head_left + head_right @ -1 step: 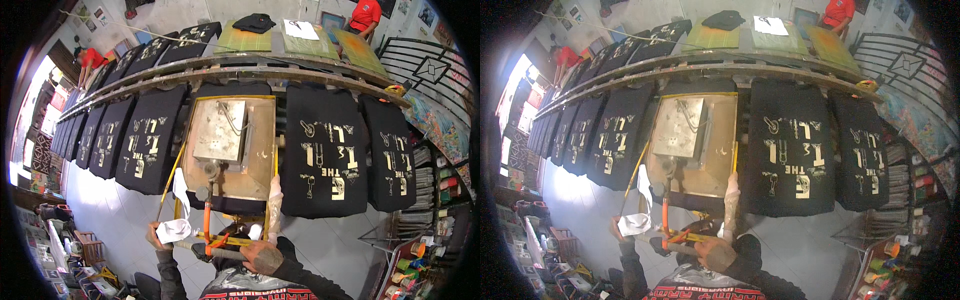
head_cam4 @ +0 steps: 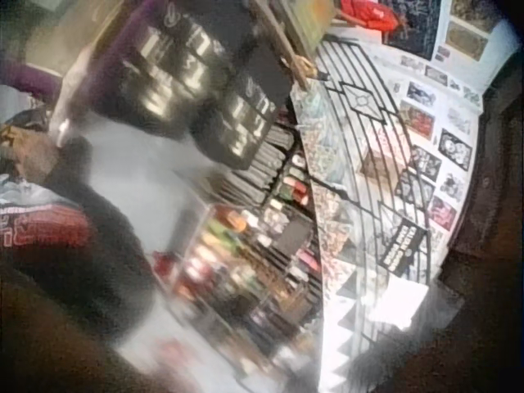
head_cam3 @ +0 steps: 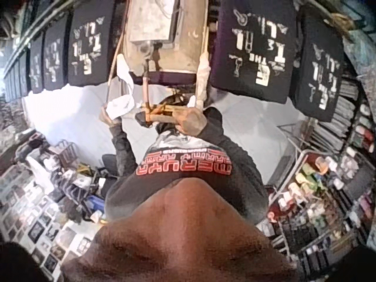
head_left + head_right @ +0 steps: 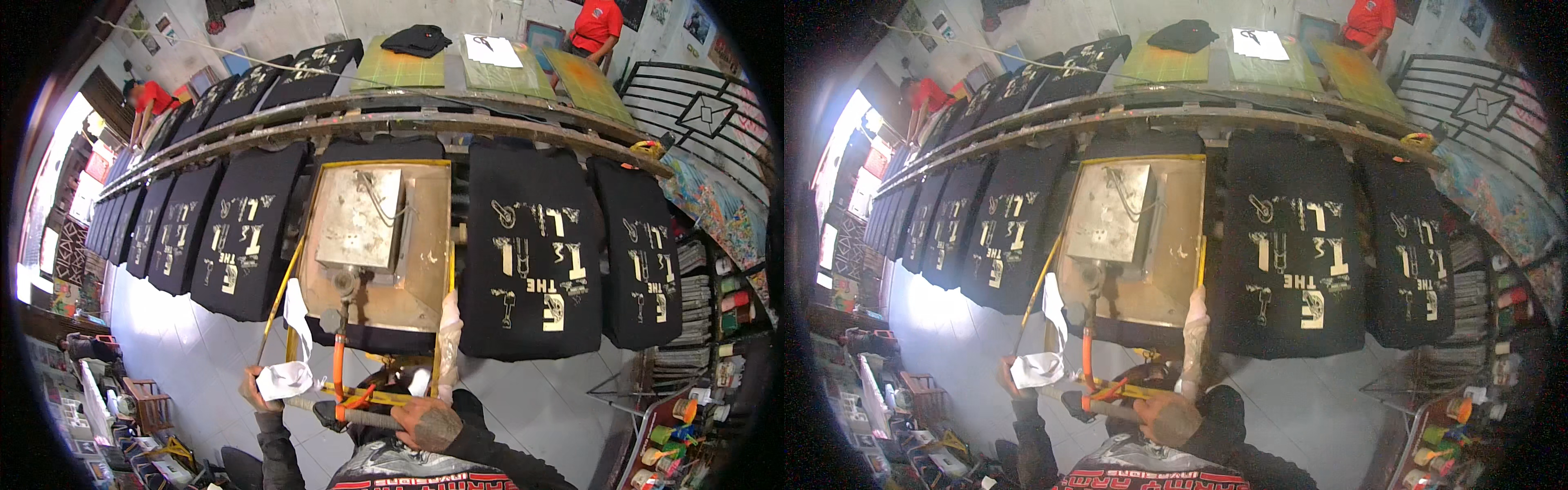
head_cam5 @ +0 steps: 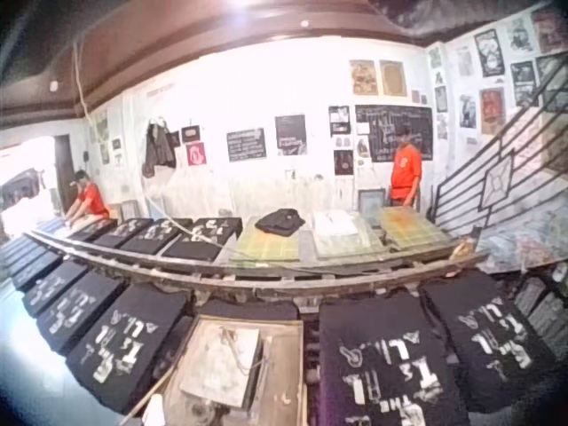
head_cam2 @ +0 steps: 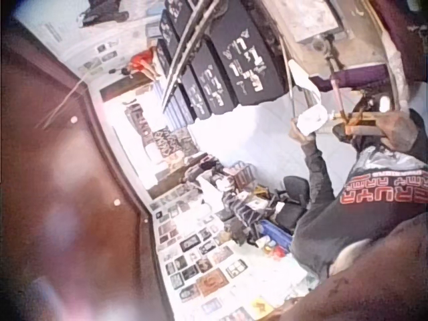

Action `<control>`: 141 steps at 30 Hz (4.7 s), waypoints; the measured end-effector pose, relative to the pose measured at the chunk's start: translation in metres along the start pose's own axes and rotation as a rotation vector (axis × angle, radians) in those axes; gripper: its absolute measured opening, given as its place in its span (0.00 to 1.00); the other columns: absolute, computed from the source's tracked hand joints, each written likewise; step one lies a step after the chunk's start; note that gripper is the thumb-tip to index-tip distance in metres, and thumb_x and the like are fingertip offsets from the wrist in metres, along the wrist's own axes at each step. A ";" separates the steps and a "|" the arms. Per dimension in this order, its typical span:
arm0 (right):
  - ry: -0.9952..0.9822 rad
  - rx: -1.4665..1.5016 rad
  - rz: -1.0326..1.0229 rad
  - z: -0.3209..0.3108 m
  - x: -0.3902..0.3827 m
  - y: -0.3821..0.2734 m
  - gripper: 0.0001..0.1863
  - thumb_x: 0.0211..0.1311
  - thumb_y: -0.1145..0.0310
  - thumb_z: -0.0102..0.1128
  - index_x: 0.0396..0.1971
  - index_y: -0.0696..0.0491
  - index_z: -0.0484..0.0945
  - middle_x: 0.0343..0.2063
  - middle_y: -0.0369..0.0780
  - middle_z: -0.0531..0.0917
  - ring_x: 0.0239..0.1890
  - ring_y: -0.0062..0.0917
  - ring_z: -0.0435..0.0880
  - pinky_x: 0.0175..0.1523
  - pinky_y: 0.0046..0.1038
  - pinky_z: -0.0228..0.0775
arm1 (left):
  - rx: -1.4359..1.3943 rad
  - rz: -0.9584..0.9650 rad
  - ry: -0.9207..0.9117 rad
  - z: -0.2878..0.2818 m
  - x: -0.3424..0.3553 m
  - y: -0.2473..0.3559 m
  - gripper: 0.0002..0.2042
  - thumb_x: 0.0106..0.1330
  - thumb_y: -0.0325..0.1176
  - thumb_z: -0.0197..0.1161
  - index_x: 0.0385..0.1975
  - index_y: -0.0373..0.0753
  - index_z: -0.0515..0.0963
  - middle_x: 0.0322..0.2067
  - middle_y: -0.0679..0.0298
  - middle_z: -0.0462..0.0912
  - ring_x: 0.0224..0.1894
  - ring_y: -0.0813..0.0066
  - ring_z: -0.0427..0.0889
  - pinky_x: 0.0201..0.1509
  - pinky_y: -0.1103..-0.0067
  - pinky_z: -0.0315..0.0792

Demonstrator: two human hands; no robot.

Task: The person operates a manual screen printing press to apply gold-colored ink onto black t-shirts. They push a flash dryer over each printed shirt to cure the ink, then use a rag to wipe the screen or press components while moving along the production line.

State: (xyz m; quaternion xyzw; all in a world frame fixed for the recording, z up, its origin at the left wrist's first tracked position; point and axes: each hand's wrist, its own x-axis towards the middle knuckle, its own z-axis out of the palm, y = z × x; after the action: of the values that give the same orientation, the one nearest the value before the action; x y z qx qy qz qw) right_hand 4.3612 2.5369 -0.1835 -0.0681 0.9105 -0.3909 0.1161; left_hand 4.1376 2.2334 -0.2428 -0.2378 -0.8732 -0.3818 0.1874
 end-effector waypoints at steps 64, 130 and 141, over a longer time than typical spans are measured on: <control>1.791 -0.608 0.047 0.128 0.077 0.008 0.11 0.42 0.63 0.63 0.27 0.52 0.82 0.31 0.39 0.79 0.43 0.33 0.78 0.56 0.50 0.69 | -0.294 0.406 0.132 0.023 0.042 -0.117 0.28 0.70 0.54 0.54 0.40 0.27 0.81 0.34 0.50 0.83 0.35 0.61 0.83 0.42 0.66 0.77; 0.968 -0.534 0.287 0.021 -0.002 0.004 0.15 0.31 0.63 0.59 0.25 0.50 0.82 0.19 0.37 0.74 0.27 0.37 0.74 0.43 0.40 0.68 | 0.011 0.283 -0.137 0.017 0.011 0.018 0.12 0.57 0.42 0.69 0.28 0.40 0.83 0.23 0.62 0.79 0.24 0.62 0.79 0.26 0.69 0.70; 0.574 -0.536 0.211 -0.012 0.015 0.004 0.10 0.43 0.66 0.69 0.28 0.51 0.82 0.22 0.38 0.81 0.27 0.35 0.79 0.43 0.39 0.67 | -0.192 0.219 -0.432 -0.005 0.024 0.016 0.18 0.57 0.51 0.66 0.40 0.45 0.84 0.23 0.73 0.76 0.21 0.74 0.75 0.24 0.75 0.62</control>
State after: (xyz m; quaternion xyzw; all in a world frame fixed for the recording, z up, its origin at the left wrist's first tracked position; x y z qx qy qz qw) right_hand 4.3435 2.5446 -0.1806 0.1097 0.9776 -0.1288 -0.1250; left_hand 4.1279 2.2461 -0.2184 -0.4239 -0.8216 -0.3808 0.0132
